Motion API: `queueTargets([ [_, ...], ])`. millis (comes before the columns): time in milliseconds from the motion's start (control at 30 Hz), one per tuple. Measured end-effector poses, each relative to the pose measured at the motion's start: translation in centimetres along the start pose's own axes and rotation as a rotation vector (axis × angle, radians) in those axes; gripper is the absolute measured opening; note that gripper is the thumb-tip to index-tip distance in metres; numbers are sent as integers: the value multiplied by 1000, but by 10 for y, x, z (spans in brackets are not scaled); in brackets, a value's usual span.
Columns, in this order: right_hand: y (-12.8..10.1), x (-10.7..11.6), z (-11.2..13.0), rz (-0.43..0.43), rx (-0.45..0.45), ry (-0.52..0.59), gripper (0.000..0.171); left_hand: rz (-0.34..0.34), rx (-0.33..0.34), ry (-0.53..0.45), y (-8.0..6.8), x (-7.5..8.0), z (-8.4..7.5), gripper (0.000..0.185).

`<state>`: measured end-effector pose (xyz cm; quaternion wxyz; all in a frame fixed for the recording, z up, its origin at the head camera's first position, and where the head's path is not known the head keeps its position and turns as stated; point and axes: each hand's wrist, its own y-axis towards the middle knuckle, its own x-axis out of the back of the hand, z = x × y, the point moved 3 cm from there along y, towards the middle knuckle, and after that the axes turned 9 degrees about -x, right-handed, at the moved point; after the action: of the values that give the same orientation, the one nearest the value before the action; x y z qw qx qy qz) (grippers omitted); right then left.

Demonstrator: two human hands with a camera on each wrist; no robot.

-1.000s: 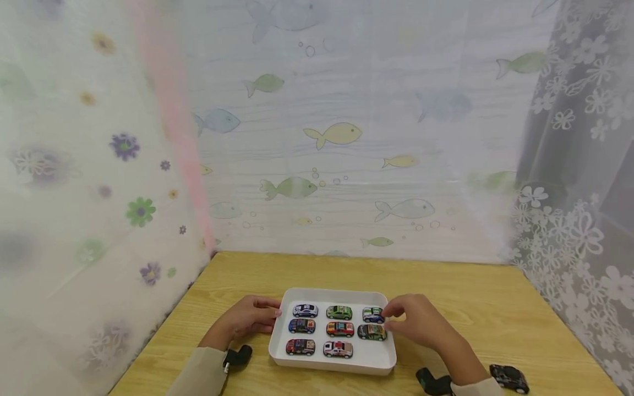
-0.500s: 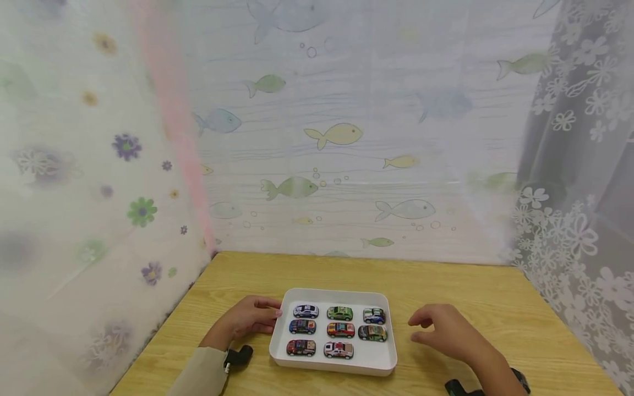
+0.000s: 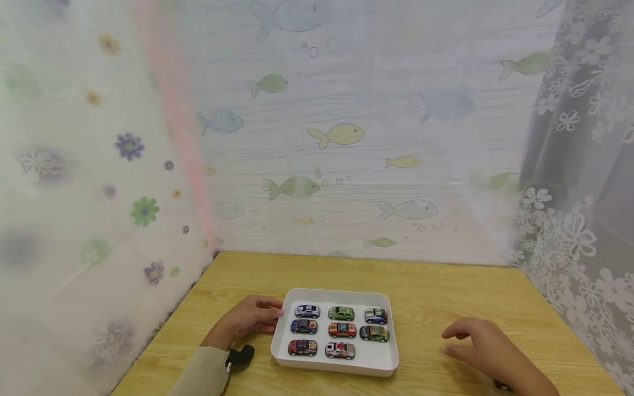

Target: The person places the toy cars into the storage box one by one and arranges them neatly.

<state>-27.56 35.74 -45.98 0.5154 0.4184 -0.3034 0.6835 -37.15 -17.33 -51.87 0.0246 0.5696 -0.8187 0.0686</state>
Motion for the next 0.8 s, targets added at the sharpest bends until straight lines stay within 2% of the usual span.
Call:
queueTargets([
  [233,-13,4,-20,27,-78,-13,26,-2,-6,8,0,0,-2,49],
  [333,-18,3,-28,42,-180,-2,29,2,-5,7,0,0,-1,49],
  [467,-26,1,-39,7,-264,-31,38,3,2,11,0,1,1,51],
  [567,-32,1,-46,-15,-266,-50,49,1,3,6,0,2,1,52],
  [733,-40,3,-60,47,-309,-16,65,-1,-3,14,-1,1,0,52],
  [800,-44,4,-68,97,-339,-6,70,-1,-3,21,-2,0,-1,52],
])
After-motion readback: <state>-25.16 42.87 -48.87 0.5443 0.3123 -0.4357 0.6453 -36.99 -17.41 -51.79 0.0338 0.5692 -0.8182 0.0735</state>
